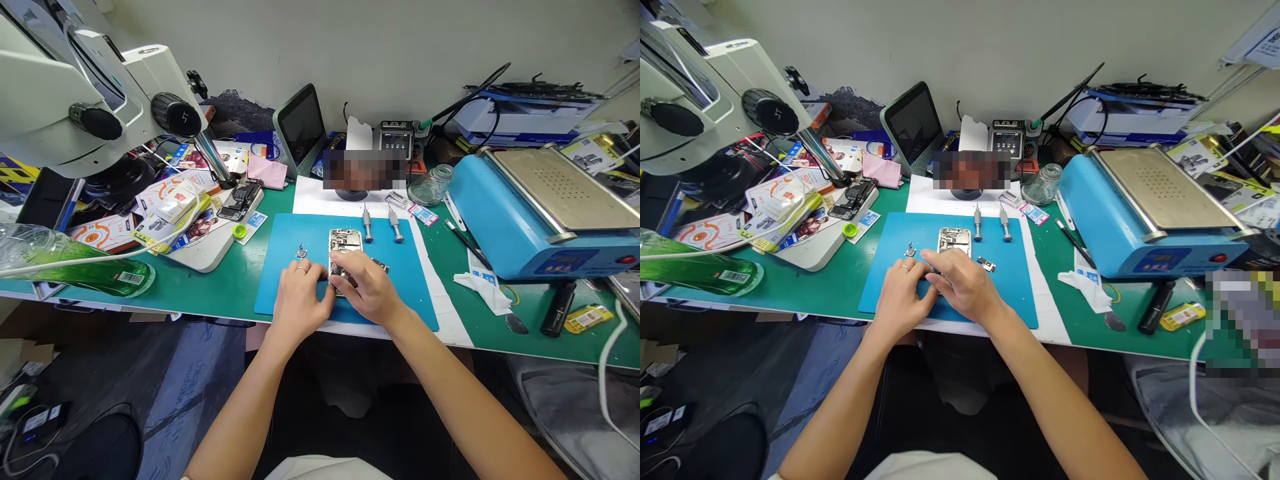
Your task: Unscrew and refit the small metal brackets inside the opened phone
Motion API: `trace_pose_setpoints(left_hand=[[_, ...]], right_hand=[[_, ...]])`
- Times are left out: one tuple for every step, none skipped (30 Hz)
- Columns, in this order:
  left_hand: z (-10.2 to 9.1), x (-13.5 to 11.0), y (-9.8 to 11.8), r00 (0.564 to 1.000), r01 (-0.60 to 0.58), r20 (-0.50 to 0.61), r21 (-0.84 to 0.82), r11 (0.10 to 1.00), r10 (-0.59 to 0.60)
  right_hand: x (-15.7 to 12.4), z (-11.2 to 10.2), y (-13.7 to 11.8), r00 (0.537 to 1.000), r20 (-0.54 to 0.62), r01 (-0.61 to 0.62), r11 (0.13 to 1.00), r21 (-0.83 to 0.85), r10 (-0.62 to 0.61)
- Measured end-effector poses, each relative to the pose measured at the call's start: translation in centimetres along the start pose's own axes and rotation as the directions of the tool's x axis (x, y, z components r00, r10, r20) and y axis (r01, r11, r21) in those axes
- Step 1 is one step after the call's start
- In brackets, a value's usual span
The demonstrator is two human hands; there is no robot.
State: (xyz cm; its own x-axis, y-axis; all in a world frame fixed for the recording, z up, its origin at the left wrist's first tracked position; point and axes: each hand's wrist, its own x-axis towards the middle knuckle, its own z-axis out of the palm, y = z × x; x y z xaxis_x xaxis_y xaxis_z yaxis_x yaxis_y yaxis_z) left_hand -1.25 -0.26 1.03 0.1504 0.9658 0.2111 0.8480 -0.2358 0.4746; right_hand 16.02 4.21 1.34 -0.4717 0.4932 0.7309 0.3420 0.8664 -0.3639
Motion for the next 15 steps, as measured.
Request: trace_pose_setpoints(left_hand=[[0.01,-0.01,-0.01,1.0,0.0,0.0,-0.002,1.0,0.0],[0.03,-0.01,-0.02,1.0,-0.001,0.0,-0.003,1.0,0.001],[0.04,0.0,-0.03,1.0,-0.001,-0.001,-0.003,1.0,0.001],[0.05,0.0,-0.03,1.0,0.0,-0.002,-0.003,1.0,0.0],[0.05,0.01,-0.02,1.0,0.002,-0.003,-0.002,1.0,-0.002],[0.05,0.01,-0.01,1.0,0.004,-0.004,-0.001,1.0,-0.004],[0.04,0.02,0.01,1.0,0.005,-0.005,-0.002,1.0,-0.005],[0.03,0.02,0.03,1.0,0.006,-0.006,-0.002,1.0,-0.006],[0.02,0.01,0.06,1.0,0.007,-0.008,-0.002,1.0,-0.007],[0.0,0.0,0.07,1.0,0.006,-0.009,-0.002,1.0,-0.006],[0.0,0.0,0.08,1.0,0.006,-0.01,-0.001,1.0,-0.006],[0.0,-0.01,0.07,1.0,0.005,-0.011,-0.001,1.0,-0.005],[0.02,-0.02,0.06,1.0,0.004,-0.011,-0.002,1.0,-0.004],[0.04,-0.02,0.04,1.0,0.002,-0.012,-0.005,1.0,-0.002],[0.07,-0.02,0.03,1.0,0.001,-0.012,-0.01,1.0,-0.001]], right_hand=[[0.05,-0.04,-0.02,1.0,0.003,0.004,1.0,-0.007,-0.004],[0.1,-0.1,-0.06,1.0,0.009,0.004,1.0,-0.007,-0.004],[0.14,-0.17,-0.11,1.0,0.018,-0.001,1.0,0.0,0.001],[0.16,-0.22,-0.17,1.0,0.025,-0.008,1.0,0.011,0.008],[0.15,-0.26,-0.21,0.999,0.03,-0.018,1.0,0.024,0.017],[0.13,-0.26,-0.24,0.999,0.031,-0.028,0.999,0.034,0.027],[0.09,-0.25,-0.23,0.999,0.028,-0.035,0.999,0.038,0.034],[0.05,-0.21,-0.2,0.999,0.023,-0.038,0.999,0.036,0.037],[0.02,-0.17,-0.15,0.999,0.016,-0.035,0.999,0.03,0.034],[0.01,-0.13,-0.09,1.0,0.009,-0.025,0.999,0.021,0.025],[0.0,-0.1,-0.04,1.0,0.004,-0.013,1.0,0.014,0.013],[0.01,-0.1,-0.01,1.0,0.003,-0.002,1.0,0.012,0.002],[0.02,-0.11,0.01,1.0,0.007,0.004,1.0,0.017,-0.004],[0.04,-0.13,0.01,1.0,0.01,0.005,1.0,0.028,-0.005],[0.04,-0.15,-0.01,1.0,0.012,0.001,0.999,0.041,-0.001]])
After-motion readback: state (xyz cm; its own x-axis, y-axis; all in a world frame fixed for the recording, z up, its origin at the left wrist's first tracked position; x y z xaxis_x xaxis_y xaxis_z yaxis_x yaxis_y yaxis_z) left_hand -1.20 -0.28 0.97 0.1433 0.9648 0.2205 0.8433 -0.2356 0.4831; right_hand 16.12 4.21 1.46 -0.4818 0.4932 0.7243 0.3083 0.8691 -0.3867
